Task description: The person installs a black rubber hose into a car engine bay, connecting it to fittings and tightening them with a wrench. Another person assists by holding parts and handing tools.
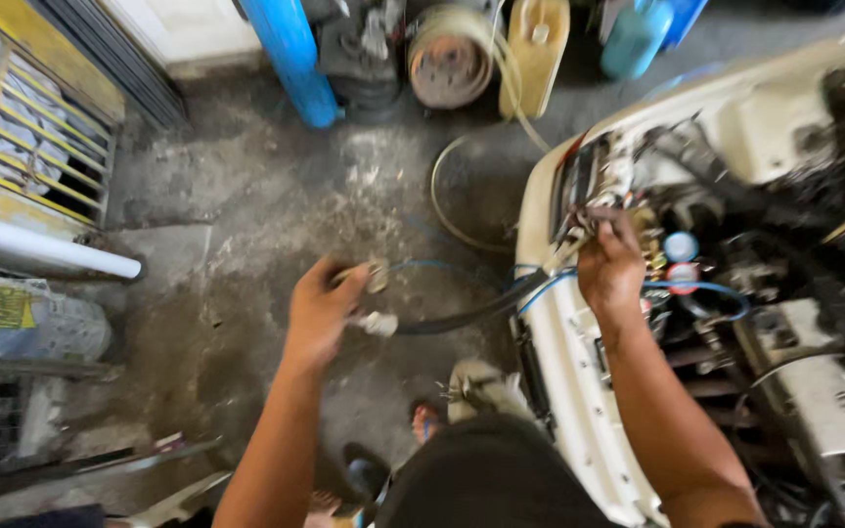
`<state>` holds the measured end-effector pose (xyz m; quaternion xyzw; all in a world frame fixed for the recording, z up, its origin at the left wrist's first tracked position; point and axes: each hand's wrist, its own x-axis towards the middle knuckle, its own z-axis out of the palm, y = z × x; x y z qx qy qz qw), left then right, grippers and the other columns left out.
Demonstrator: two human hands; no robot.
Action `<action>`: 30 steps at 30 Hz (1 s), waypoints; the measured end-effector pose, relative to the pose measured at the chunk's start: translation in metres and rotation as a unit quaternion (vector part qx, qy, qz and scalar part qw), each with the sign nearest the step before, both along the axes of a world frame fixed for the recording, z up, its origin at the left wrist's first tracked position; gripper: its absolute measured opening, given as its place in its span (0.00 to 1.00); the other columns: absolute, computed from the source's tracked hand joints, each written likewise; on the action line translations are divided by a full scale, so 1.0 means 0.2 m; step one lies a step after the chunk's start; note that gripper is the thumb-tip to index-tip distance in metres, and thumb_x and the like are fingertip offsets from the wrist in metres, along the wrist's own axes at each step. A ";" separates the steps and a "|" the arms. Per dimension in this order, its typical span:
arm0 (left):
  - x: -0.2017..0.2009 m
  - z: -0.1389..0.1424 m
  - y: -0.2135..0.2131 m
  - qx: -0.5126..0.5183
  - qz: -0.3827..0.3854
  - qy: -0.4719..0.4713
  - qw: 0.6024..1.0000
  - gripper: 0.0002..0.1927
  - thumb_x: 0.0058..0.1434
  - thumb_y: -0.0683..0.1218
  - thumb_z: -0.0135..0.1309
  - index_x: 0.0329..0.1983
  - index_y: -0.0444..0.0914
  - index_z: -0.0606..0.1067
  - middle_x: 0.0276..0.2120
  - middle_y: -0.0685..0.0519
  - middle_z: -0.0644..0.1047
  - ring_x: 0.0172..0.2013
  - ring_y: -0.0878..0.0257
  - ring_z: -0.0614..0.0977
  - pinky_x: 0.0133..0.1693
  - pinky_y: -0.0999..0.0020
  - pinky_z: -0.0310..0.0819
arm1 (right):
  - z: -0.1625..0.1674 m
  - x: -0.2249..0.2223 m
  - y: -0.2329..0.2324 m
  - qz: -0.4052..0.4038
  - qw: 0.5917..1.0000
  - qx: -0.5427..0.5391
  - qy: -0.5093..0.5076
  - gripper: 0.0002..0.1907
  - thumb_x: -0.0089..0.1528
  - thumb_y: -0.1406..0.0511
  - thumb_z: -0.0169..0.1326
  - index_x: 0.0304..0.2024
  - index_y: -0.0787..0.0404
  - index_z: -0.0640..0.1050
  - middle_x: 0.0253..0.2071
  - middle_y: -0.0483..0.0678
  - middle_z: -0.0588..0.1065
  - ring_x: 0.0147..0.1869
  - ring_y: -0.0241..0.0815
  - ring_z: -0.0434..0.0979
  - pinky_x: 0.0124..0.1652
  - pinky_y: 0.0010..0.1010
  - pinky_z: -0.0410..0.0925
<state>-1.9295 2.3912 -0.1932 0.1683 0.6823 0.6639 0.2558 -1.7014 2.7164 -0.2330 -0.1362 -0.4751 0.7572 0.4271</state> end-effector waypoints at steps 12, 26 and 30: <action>-1.01 -0.03 1.20 -0.148 -0.266 0.274 0.912 0.28 0.55 0.52 0.68 0.56 0.37 0.77 0.36 0.48 0.83 0.34 0.65 0.84 0.37 0.65 0.78 | 0.00 -1.45 0.28 0.206 0.942 0.235 -0.123 0.18 0.70 0.63 0.49 0.61 0.61 0.71 0.69 0.52 0.66 0.71 0.48 0.68 0.59 0.42 0.66; -2.13 -0.31 2.87 -0.063 -0.352 -0.114 0.927 0.29 0.67 0.49 0.54 0.71 0.45 0.69 0.22 0.61 0.71 0.18 0.73 0.67 0.19 0.74 0.60 | -0.03 -2.58 1.70 0.018 0.919 0.361 -0.157 0.31 0.74 0.52 0.42 0.71 0.66 0.63 0.74 0.57 0.63 0.83 0.55 0.54 0.77 0.45 0.48; -2.49 -0.55 3.27 -0.085 -0.385 -0.158 0.905 0.19 0.67 0.49 0.54 0.60 0.39 0.77 0.21 0.59 0.72 0.16 0.70 0.68 0.18 0.72 0.62 | -0.28 -2.91 2.07 0.013 0.928 0.320 -0.192 0.29 0.73 0.54 0.41 0.71 0.66 0.63 0.74 0.57 0.61 0.82 0.56 0.53 0.75 0.44 0.47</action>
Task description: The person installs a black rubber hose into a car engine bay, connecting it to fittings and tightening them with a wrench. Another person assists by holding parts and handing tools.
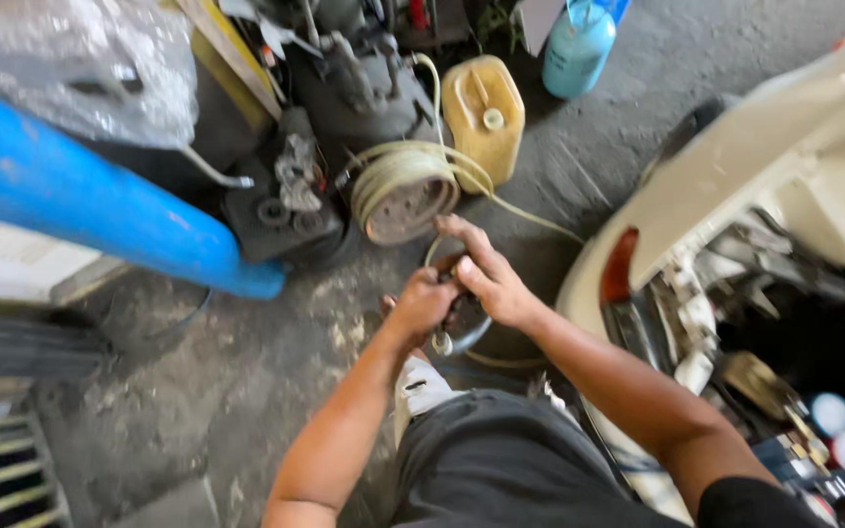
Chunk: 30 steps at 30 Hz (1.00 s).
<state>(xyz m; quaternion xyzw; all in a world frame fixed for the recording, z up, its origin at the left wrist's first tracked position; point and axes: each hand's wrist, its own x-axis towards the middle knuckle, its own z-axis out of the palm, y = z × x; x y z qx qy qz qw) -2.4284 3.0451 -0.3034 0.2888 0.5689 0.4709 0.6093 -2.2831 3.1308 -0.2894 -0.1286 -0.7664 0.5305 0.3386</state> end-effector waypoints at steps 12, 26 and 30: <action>-1.55 -1.00 0.55 -0.114 0.089 0.183 0.972 0.21 0.56 0.51 0.64 0.51 0.39 0.79 0.41 0.55 0.83 0.41 0.65 0.82 0.46 0.68 0.75 | -0.87 -1.63 1.09 -0.049 0.919 0.038 -0.389 0.25 0.64 0.52 0.55 0.57 0.61 0.76 0.54 0.61 0.77 0.60 0.59 0.75 0.59 0.45 0.69; -2.10 -1.53 0.56 -0.216 0.367 -0.110 0.898 0.11 0.61 0.50 0.61 0.42 0.41 0.76 0.18 0.59 0.68 0.12 0.71 0.63 0.14 0.71 0.52 | -1.73 -2.22 2.98 -0.277 0.680 0.208 -0.646 0.40 0.62 0.46 0.55 0.65 0.69 0.66 0.55 0.68 0.72 0.56 0.66 0.75 0.50 0.53 0.72; -1.99 -1.73 0.52 -0.234 0.436 -0.181 0.850 0.11 0.61 0.50 0.61 0.43 0.42 0.75 0.18 0.58 0.67 0.13 0.71 0.63 0.15 0.72 0.53 | -1.86 -2.23 3.09 -0.264 0.655 0.219 -0.673 0.39 0.62 0.49 0.54 0.66 0.68 0.65 0.56 0.67 0.72 0.57 0.64 0.75 0.50 0.52 0.72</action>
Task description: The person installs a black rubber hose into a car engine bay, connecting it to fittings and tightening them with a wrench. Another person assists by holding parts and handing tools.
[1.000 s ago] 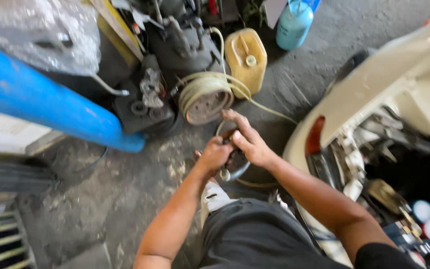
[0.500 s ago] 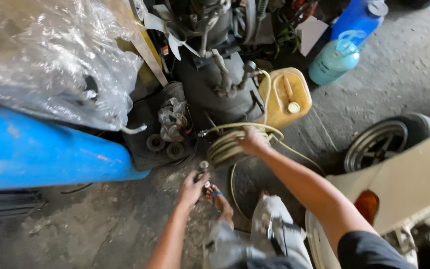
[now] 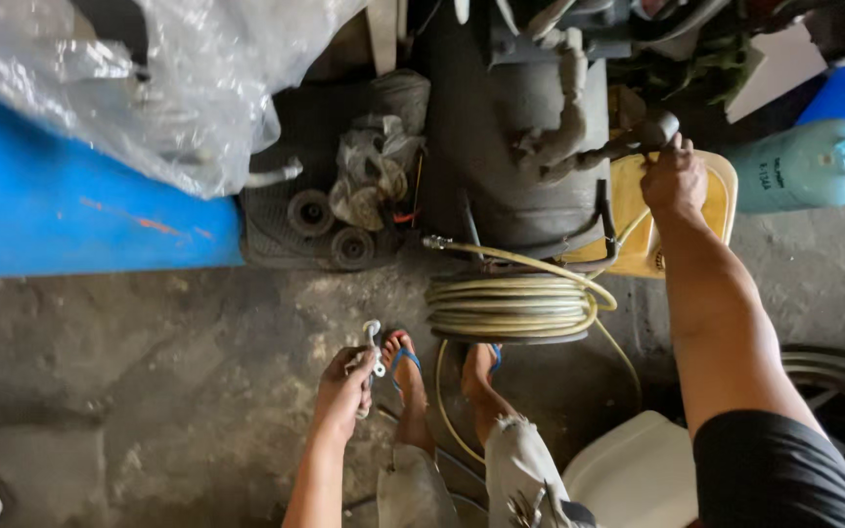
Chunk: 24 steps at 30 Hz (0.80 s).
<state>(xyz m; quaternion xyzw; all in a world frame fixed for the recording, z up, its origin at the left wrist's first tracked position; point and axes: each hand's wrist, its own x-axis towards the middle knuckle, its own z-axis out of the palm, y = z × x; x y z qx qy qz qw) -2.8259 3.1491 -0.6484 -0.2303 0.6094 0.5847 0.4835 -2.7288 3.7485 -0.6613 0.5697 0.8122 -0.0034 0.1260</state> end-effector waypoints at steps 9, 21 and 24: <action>0.12 0.04 -0.06 0.043 0.165 0.017 0.985 0.10 0.64 0.48 0.57 0.45 0.39 0.74 0.18 0.57 0.68 0.14 0.69 0.66 0.17 0.70 0.58 | -0.30 -0.25 -0.60 0.220 0.971 -0.088 -0.011 0.37 0.63 0.54 0.53 0.69 0.68 0.62 0.57 0.64 0.73 0.58 0.61 0.76 0.50 0.50 0.73; 0.14 0.30 -0.27 0.175 0.228 0.061 0.956 0.15 0.67 0.48 0.55 0.53 0.38 0.71 0.25 0.53 0.74 0.20 0.71 0.70 0.22 0.75 0.63 | -0.38 -0.71 -1.90 0.492 0.850 -0.148 -0.114 0.37 0.64 0.62 0.51 0.73 0.68 0.59 0.60 0.59 0.74 0.60 0.57 0.77 0.50 0.48 0.73; 0.14 0.39 -0.32 0.173 0.220 0.088 0.956 0.15 0.68 0.49 0.55 0.53 0.36 0.72 0.26 0.53 0.75 0.21 0.70 0.71 0.24 0.75 0.64 | -0.16 -0.62 -1.90 0.461 0.850 -0.223 -0.123 0.38 0.64 0.61 0.51 0.74 0.68 0.58 0.58 0.61 0.75 0.59 0.57 0.78 0.49 0.50 0.74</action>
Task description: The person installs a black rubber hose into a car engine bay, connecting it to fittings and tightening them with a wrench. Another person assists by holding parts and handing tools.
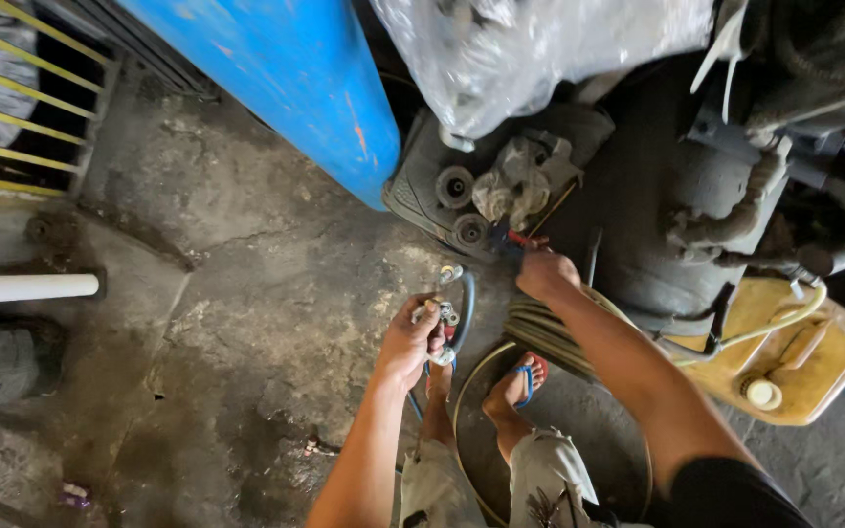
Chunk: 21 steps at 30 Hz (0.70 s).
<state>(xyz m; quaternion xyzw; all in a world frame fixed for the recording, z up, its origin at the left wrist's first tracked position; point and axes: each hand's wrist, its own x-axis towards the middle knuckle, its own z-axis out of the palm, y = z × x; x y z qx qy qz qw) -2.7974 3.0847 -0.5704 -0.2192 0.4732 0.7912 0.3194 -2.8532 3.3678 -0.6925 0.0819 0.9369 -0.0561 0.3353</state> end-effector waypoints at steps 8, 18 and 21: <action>-0.21 0.08 -0.09 -0.024 -0.014 -0.004 1.000 0.15 0.64 0.51 0.59 0.50 0.42 0.73 0.25 0.58 0.73 0.21 0.69 0.73 0.22 0.71 0.64 | 0.97 0.54 0.13 0.032 0.971 -0.058 0.229 0.31 0.52 0.56 0.64 0.55 0.57 0.72 0.56 0.55 0.73 0.61 0.58 0.76 0.57 0.46 0.71; -0.55 0.61 0.29 -0.146 -0.266 0.171 0.938 0.13 0.69 0.55 0.53 0.46 0.41 0.77 0.18 0.57 0.71 0.14 0.69 0.69 0.15 0.70 0.59 | 2.12 1.09 -0.15 -0.250 0.934 -0.062 0.249 0.44 0.55 0.66 0.57 0.74 0.46 0.63 0.53 0.50 0.75 0.49 0.53 0.81 0.51 0.40 0.75; -0.52 0.90 0.47 -0.142 -0.343 0.230 0.900 0.14 0.69 0.55 0.51 0.47 0.41 0.76 0.17 0.55 0.71 0.14 0.66 0.69 0.15 0.68 0.61 | 2.17 1.23 -0.24 -0.124 0.894 -0.076 0.424 0.43 0.41 0.72 0.58 0.62 0.50 0.71 0.57 0.58 0.72 0.55 0.57 0.78 0.49 0.41 0.73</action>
